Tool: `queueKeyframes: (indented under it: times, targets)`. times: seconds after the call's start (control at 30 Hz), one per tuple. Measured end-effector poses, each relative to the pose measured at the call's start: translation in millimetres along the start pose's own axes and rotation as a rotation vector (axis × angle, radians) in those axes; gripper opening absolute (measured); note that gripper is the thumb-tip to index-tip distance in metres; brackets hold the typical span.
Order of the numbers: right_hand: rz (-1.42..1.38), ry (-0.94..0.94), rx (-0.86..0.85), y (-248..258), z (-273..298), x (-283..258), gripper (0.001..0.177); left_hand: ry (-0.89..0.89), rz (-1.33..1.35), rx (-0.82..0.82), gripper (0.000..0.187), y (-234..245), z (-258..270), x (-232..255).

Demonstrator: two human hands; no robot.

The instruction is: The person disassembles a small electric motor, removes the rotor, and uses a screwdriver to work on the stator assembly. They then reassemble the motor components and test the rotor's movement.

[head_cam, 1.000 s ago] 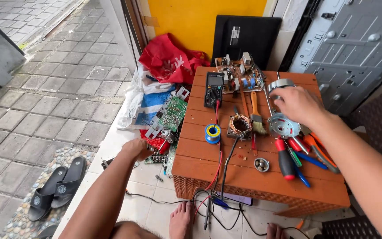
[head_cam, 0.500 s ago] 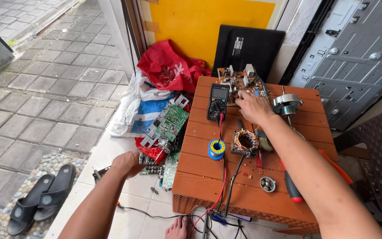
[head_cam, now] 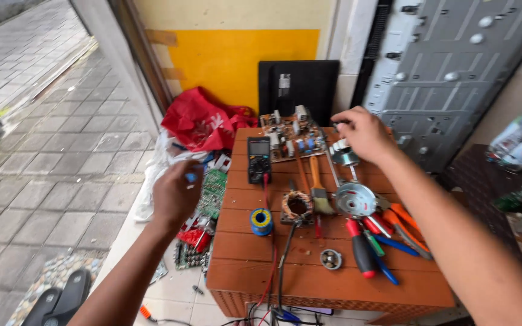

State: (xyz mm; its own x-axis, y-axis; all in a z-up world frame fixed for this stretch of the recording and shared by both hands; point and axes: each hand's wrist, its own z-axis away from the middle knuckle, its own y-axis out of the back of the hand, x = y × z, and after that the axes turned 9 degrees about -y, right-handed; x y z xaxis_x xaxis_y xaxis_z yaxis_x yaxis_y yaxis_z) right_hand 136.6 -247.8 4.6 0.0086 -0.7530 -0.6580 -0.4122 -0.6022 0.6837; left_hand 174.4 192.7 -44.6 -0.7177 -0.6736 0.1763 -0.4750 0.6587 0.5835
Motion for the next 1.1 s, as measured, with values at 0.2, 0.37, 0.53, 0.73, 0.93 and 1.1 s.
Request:
queueKeyframes:
  times: [0.2, 0.37, 0.53, 0.73, 0.93, 1.1]
  targets:
    - [-0.731, -0.322, 0.142, 61.0, 52.0, 83.9, 0.025, -0.351, 0.179, -0.517, 0.068, -94.2, -106.2, 174.0]
    - [-0.759, -0.557, 0.173, 69.5, 71.3, 160.7, 0.028, -0.252, 0.266, -0.755, 0.102, -251.1, -122.2, 207.5]
    - [-0.720, -0.634, 0.248, 84.4, 75.8, 202.7, 0.029, -0.243, 0.241, -0.901, 0.099, -292.3, -129.7, 203.8]
    - [-0.884, -0.642, 0.283, 102.2, 76.0, 189.1, 0.033, -0.014, 0.350, -0.780, 0.086, -271.2, -146.9, 211.0]
    - [-0.995, -0.575, 0.288, 111.6, 74.3, 131.8, 0.024, 0.513, 0.628, -0.482, 0.081, -185.8, -185.7, 241.3]
    - [-1.167, -0.307, 0.135, 128.3, 88.6, -3.2, 0.016, 1.079, 1.562, 0.108, 0.097, -70.2, -196.6, 277.4]
